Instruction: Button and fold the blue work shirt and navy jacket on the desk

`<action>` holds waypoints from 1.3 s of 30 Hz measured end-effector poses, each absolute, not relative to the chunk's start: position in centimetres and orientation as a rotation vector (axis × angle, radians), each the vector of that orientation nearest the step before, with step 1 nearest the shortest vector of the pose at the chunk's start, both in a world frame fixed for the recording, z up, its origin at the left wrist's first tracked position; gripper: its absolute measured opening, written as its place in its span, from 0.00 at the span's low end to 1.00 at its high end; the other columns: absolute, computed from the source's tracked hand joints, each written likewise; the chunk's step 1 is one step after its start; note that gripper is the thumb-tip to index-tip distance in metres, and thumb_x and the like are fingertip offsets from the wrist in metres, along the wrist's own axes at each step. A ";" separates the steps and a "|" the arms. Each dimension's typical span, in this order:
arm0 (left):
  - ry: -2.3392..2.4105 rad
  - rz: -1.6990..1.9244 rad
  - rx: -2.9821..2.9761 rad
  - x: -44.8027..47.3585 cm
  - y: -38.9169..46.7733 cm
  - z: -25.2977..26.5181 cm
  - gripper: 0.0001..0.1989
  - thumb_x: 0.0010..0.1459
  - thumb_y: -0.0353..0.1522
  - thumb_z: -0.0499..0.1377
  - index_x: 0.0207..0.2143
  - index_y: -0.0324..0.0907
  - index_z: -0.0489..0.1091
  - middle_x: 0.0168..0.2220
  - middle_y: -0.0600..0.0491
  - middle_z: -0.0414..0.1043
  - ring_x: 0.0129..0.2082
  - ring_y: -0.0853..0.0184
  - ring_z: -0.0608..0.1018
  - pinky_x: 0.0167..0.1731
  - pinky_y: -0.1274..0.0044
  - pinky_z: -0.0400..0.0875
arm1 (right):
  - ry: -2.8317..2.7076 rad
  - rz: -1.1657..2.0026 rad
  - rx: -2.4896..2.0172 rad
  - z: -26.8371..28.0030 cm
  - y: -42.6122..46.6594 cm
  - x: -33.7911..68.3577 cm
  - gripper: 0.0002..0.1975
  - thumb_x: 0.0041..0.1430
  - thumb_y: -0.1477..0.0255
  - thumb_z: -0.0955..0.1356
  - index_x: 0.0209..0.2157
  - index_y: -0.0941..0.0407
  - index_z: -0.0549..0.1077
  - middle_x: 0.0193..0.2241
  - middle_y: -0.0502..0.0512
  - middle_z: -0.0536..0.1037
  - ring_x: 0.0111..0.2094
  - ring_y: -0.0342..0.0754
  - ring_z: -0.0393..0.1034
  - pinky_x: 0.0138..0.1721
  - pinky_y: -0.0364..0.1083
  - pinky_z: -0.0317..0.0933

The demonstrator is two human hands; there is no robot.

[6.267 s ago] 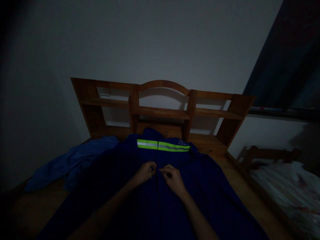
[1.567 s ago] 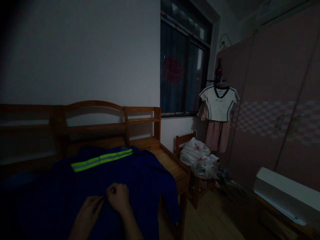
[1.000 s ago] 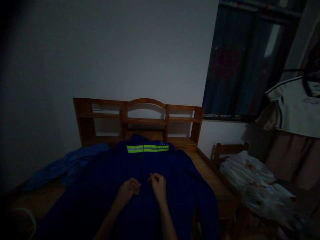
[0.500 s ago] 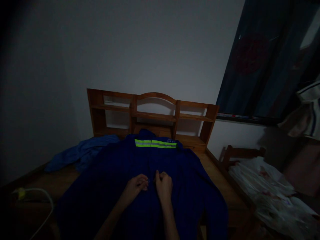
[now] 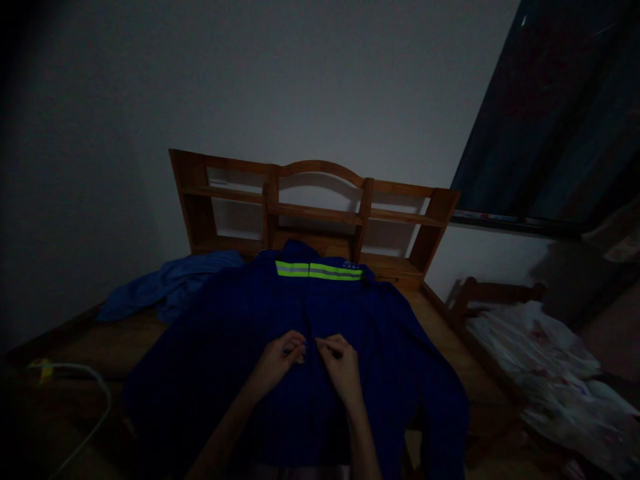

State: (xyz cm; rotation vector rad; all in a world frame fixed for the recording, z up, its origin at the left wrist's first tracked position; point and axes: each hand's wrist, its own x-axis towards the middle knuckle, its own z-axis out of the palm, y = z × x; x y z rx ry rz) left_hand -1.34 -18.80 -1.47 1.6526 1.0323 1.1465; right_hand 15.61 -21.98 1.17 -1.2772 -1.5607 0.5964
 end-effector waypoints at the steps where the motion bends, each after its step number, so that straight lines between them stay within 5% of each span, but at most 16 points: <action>1: 1.030 1.147 1.652 -1.3 -18.8 -1.5 0.09 0.55 0.34 0.53 0.36 0.40 0.67 0.30 0.52 0.72 0.26 0.69 0.76 0.29 0.78 0.72 | -1.559 0.652 -1.227 1.3 -22.0 15.7 0.13 0.56 0.63 0.65 0.35 0.55 0.78 0.33 0.55 0.75 0.33 0.45 0.69 0.32 0.41 0.61; 11: 1.081 1.169 1.687 -1.4 -19.2 -0.9 0.06 0.55 0.30 0.51 0.34 0.41 0.67 0.30 0.53 0.72 0.31 0.69 0.76 0.31 0.80 0.71 | -1.635 0.732 -1.231 0.8 -20.9 14.6 0.13 0.54 0.66 0.66 0.38 0.56 0.77 0.24 0.53 0.75 0.23 0.43 0.69 0.26 0.40 0.60; 39: 1.284 1.262 1.601 0.8 -19.2 -0.6 0.08 0.52 0.37 0.57 0.29 0.41 0.69 0.28 0.51 0.75 0.30 0.66 0.78 0.31 0.78 0.68 | -1.616 0.628 -1.193 0.5 -21.1 15.0 0.09 0.55 0.67 0.65 0.34 0.56 0.72 0.27 0.50 0.71 0.25 0.40 0.64 0.27 0.38 0.57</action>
